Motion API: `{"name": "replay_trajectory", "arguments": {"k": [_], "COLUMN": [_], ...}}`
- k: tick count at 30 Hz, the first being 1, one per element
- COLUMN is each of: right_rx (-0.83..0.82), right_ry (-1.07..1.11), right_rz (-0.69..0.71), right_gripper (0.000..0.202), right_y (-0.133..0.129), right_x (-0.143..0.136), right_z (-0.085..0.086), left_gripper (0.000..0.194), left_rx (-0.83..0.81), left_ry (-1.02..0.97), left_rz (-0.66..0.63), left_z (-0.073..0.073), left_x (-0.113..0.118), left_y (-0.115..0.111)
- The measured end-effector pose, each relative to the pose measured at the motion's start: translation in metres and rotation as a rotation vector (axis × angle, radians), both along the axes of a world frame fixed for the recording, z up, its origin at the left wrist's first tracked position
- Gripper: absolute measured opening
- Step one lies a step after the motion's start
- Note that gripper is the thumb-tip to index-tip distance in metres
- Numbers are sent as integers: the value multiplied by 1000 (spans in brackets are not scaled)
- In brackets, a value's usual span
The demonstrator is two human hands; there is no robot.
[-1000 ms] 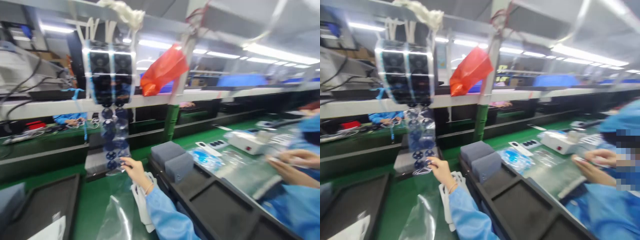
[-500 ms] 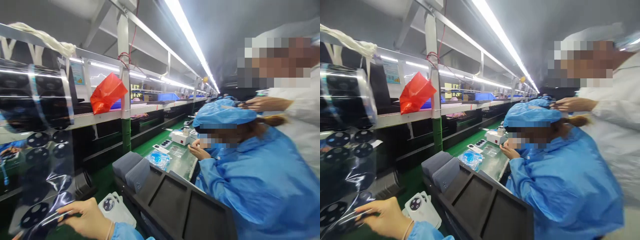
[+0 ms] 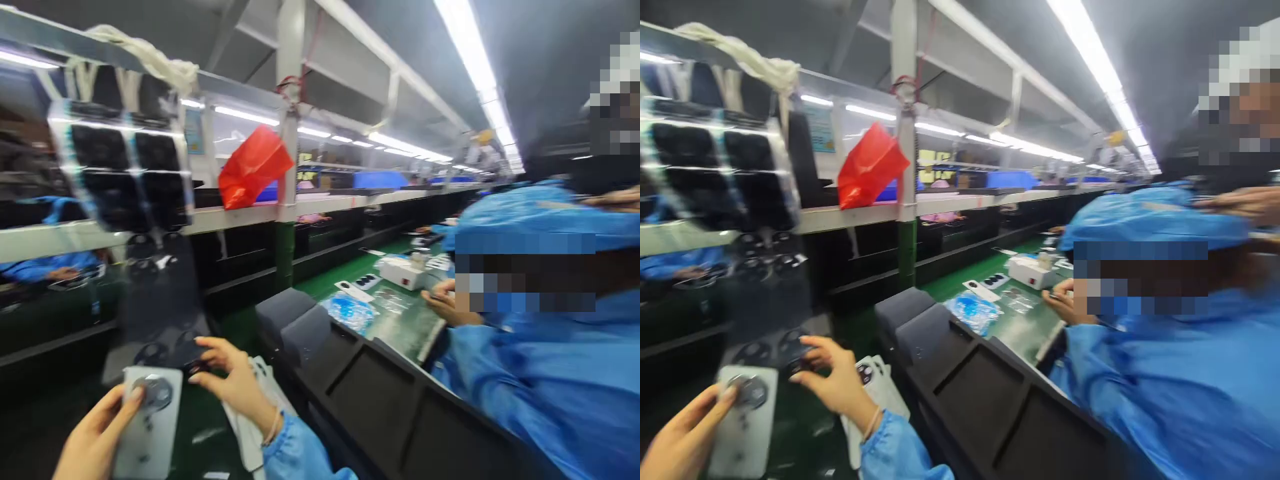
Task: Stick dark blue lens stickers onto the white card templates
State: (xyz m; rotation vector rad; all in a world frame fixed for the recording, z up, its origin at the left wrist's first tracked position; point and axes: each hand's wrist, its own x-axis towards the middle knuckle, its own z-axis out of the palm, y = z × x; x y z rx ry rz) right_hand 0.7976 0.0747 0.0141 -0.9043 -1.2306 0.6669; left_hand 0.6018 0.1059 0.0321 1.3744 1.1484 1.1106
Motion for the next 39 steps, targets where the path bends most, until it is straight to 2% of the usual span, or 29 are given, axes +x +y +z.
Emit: {"name": "replay_trajectory", "arguments": {"k": [2,5,7,8,11,13,15,17,20,22,24,26,29,33,36,39], "right_rx": [-15,24,98,153,359,493,586,575,332,114,-79,-212,-312,-362,-435,-470], "right_ry": [-56,-229,-372,-450,-688,-826,-923,-954,-790,-538,-252,0,208,257,267,222], "right_rz": [-25,-86,-162,-240,-584,-720,-667,-507,-179,15,115,118,140,191,113,53], "right_gripper": [46,23,17,17,17,19,23,23,16,14,17,22,28,29,32,33], "right_y": [-8,-15,-19,-20,-26,-29,-31,-33,-38,-40,-39,-34,-23,-9,-3,-2], "right_x": [5,9,9,8,1,-4,-8,-10,-7,-1,4,4,-7,-29,-37,-37], "right_z": [5,11,12,12,12,10,5,-1,-7,-7,-5,-4,-10,-33,-54,-68], "left_gripper": [55,44,40,39,37,37,40,42,44,45,44,43,40,36,37,37], "left_rx": [-131,-86,-56,-50,-53,-75,-104,-109,-69,-42,-29,-29,-45,-92,-146,-179], "left_ry": [-121,-216,-233,-238,-262,-294,-327,-358,-377,-357,-331,-296,-252,-334,-384,-414], "left_rz": [-77,-80,-79,-80,-85,-79,-50,11,165,282,352,332,198,104,71,37], "left_z": [4,9,9,9,8,7,5,0,-12,-21,-30,-37,-48,-70,-87,-98], "left_x": [-4,-1,2,2,3,5,7,9,9,8,7,9,18,28,28,25], "left_y": [-12,-21,-26,-28,-34,-35,-33,-28,-19,-17,-21,-29,-38,-40,-37,-35]}}
